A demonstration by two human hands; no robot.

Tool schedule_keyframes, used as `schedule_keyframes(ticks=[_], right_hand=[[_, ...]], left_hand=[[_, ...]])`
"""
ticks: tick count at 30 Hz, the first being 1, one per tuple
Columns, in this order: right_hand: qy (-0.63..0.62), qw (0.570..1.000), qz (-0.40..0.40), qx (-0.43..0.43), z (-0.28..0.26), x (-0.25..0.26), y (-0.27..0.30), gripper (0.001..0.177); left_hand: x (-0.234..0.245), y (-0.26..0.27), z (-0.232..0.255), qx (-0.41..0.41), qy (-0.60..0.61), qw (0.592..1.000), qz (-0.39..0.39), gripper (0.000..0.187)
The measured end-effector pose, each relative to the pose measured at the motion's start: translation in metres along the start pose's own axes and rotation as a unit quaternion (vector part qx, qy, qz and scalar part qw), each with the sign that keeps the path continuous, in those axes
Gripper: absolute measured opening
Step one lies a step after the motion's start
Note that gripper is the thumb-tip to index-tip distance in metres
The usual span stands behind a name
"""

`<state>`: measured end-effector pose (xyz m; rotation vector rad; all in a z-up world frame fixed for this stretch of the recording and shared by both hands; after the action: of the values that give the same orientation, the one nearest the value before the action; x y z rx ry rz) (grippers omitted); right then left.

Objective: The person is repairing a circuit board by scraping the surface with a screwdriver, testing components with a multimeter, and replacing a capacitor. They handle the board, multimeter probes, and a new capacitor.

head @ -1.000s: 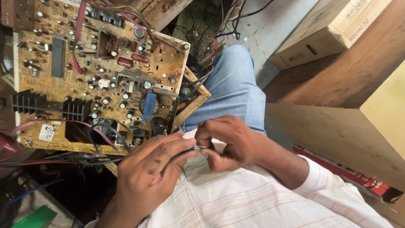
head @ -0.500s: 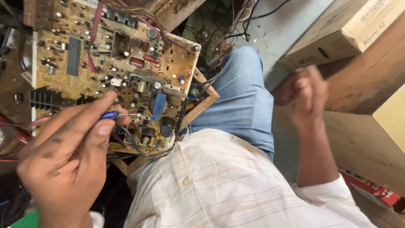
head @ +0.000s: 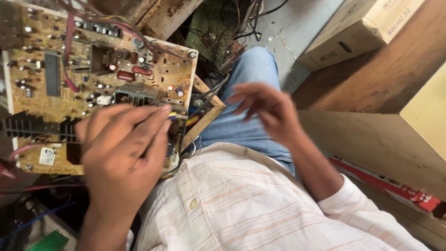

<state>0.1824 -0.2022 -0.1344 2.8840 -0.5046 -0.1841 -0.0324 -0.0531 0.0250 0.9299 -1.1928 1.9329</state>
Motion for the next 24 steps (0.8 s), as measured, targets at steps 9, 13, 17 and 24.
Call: schedule_keyframes(ticks=[9, 13, 17, 24], right_hand=[[-0.231, 0.955, -0.161, -0.091, -0.01, -0.061, -0.013, 0.052], [-0.223, 0.958, -0.159, -0.082, -0.013, -0.066, -0.012, 0.053], [-0.238, 0.953, -0.149, -0.111, -0.015, -0.07, -0.011, 0.06], [-0.242, 0.951, -0.157, -0.111, -0.014, -0.066, -0.015, 0.055]], left_hand=[[-0.036, -0.004, 0.002, -0.001, -0.101, 0.993, -0.066, 0.016], [-0.041, -0.008, 0.0, -0.01, -0.142, 0.987, -0.078, 0.01], [-0.038, -0.019, 0.0, -0.031, -0.161, 0.983, -0.08, 0.008], [-0.034, -0.025, 0.001, -0.036, -0.15, 0.984, -0.094, 0.013]])
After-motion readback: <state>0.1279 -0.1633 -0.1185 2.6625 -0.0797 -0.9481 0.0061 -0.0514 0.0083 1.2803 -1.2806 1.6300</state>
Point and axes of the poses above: each hand's wrist, its own y-axis away from the middle knuckle, its own x-axis out of the back of the hand, z = x × y, the point moved 2 cm from there along -y, towards the middle knuckle, and after that the axes turned 11 degrees about -x, right-handed, at the moved point
